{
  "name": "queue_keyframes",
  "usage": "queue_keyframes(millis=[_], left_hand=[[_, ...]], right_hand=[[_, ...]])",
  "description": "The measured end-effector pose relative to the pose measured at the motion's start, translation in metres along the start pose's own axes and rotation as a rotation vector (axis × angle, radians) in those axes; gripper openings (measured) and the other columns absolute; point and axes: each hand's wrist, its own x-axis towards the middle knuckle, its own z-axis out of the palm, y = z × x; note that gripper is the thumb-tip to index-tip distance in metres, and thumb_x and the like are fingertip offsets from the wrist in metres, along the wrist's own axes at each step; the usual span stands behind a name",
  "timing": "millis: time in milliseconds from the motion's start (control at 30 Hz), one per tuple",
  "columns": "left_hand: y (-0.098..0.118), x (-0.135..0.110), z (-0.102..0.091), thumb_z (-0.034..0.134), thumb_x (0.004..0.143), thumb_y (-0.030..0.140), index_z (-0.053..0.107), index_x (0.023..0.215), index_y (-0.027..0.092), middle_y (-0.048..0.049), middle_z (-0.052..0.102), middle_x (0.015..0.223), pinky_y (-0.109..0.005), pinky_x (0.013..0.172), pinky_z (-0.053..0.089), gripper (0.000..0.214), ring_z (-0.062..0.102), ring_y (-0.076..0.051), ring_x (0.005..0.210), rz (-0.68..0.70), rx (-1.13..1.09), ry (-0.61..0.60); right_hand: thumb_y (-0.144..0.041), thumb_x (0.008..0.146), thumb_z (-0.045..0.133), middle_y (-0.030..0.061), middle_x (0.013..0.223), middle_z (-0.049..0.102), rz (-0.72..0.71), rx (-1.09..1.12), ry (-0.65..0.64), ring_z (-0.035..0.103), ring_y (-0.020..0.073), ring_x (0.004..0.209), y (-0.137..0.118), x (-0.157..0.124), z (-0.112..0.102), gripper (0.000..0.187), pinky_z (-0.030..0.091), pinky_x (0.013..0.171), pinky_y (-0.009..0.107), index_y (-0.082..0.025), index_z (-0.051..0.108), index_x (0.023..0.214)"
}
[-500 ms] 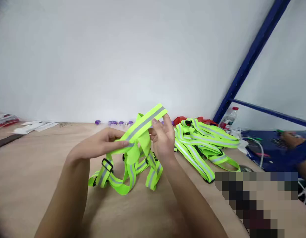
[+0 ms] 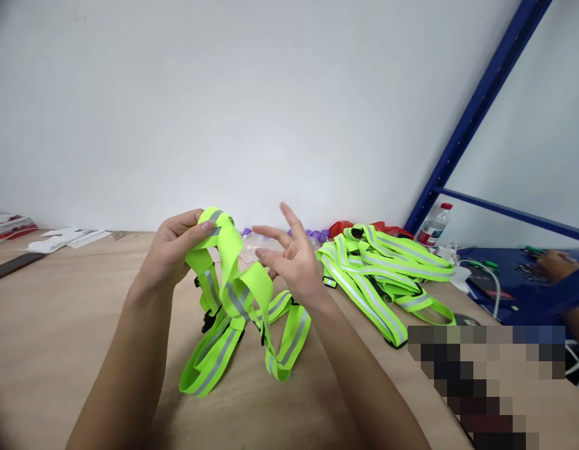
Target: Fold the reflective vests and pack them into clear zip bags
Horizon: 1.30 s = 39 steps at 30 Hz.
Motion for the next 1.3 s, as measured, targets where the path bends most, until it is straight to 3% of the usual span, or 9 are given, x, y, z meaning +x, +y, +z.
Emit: queue_keyframes(millis=[100, 200, 367, 500, 733, 833, 900, 1133, 1300], left_hand=[[0.0, -0.001, -0.001, 0.072, 0.087, 0.036, 0.068, 0.076, 0.016, 0.0007, 0.059, 0.067, -0.019, 0.053, 0.043, 0.023, 0.052, -0.01, 0.059, 0.02, -0.038, 0.073], [0.002, 0.0, -0.004, 0.075, 0.084, 0.038, 0.069, 0.077, 0.017, -0.0002, 0.061, 0.068, -0.021, 0.054, 0.048, 0.023, 0.057, -0.011, 0.06, 0.042, -0.086, 0.123], [0.006, 0.002, -0.014, 0.076, 0.082, 0.041, 0.067, 0.074, 0.019, -0.001, 0.064, 0.068, -0.026, 0.055, 0.054, 0.025, 0.061, -0.013, 0.055, 0.107, -0.135, 0.173], [0.007, 0.003, -0.021, 0.074, 0.082, 0.042, 0.067, 0.075, 0.02, -0.0017, 0.065, 0.068, -0.026, 0.048, 0.051, 0.024, 0.058, -0.012, 0.048, 0.136, -0.153, 0.225], [0.007, 0.004, -0.031, 0.073, 0.081, 0.041, 0.069, 0.076, 0.02, -0.0022, 0.066, 0.069, -0.025, 0.041, 0.042, 0.021, 0.054, -0.011, 0.047, 0.136, -0.219, 0.384], [0.007, 0.004, -0.034, 0.074, 0.081, 0.04, 0.069, 0.077, 0.02, -0.0029, 0.067, 0.072, -0.024, 0.043, 0.043, 0.021, 0.055, -0.012, 0.053, 0.125, -0.249, 0.412], [0.007, 0.003, -0.034, 0.075, 0.08, 0.043, 0.068, 0.077, 0.02, -0.0025, 0.065, 0.07, -0.024, 0.043, 0.042, 0.023, 0.054, -0.012, 0.053, 0.103, -0.26, 0.396], [0.018, 0.003, -0.034, 0.078, 0.076, 0.041, 0.047, 0.063, 0.022, 0.0064, 0.03, 0.049, -0.025, 0.036, 0.018, 0.039, 0.024, -0.007, 0.039, 0.045, -0.335, 0.222], [0.02, 0.0, -0.036, 0.077, 0.073, 0.046, 0.042, 0.063, 0.023, 0.0079, 0.022, 0.044, -0.026, 0.037, 0.013, 0.043, 0.018, -0.007, 0.036, -0.015, -0.256, 0.102]], right_hand=[[-0.028, 0.073, 0.083, 0.0043, 0.115, 0.07, 0.036, -0.018, -0.089, 0.059, 0.0089, 0.061, 0.003, 0.001, -0.001, 0.057, 0.047, 0.049, 0.021, -0.031, 0.063, 0.126], [-0.031, 0.073, 0.082, 0.0029, 0.097, 0.073, 0.035, -0.022, -0.023, 0.053, 0.007, 0.055, 0.002, 0.004, -0.004, 0.034, 0.042, 0.047, 0.02, -0.025, 0.072, 0.104], [-0.042, 0.071, 0.079, -0.0037, 0.063, 0.064, 0.003, -0.11, 0.102, 0.032, 0.0042, 0.04, -0.006, 0.009, -0.011, 0.031, 0.026, 0.039, 0.021, -0.021, 0.071, 0.094], [-0.044, 0.073, 0.079, -0.0045, 0.058, 0.055, -0.015, -0.431, 0.092, 0.044, 0.0094, 0.049, -0.013, 0.008, -0.017, 0.034, 0.035, 0.047, 0.024, -0.019, 0.073, 0.096], [-0.046, 0.071, 0.082, -0.0071, 0.062, 0.045, 0.224, -0.77, -0.326, 0.039, 0.0102, 0.056, -0.023, 0.003, -0.029, 0.045, 0.03, 0.053, 0.025, -0.019, 0.072, 0.105], [-0.046, 0.074, 0.079, -0.0075, 0.059, 0.04, 0.402, -0.765, -0.577, 0.033, 0.009, 0.054, -0.029, 0.002, -0.032, 0.033, 0.024, 0.05, 0.024, -0.017, 0.073, 0.089], [-0.046, 0.078, 0.075, -0.0064, 0.059, 0.041, 0.434, -0.739, -0.637, 0.034, 0.0089, 0.055, -0.03, 0.001, -0.035, 0.029, 0.024, 0.051, 0.024, -0.017, 0.07, 0.077], [-0.044, 0.076, 0.077, -0.0002, 0.061, 0.06, 0.074, -0.373, -0.281, 0.05, 0.013, 0.052, -0.025, 0.005, -0.052, 0.029, 0.038, 0.05, 0.026, -0.018, 0.065, 0.069], [-0.043, 0.064, 0.083, 0.0055, 0.083, 0.073, 0.064, -0.108, -0.103, 0.068, 0.0267, 0.077, -0.015, 0.01, -0.048, 0.027, 0.058, 0.068, 0.044, -0.022, 0.072, 0.075]])
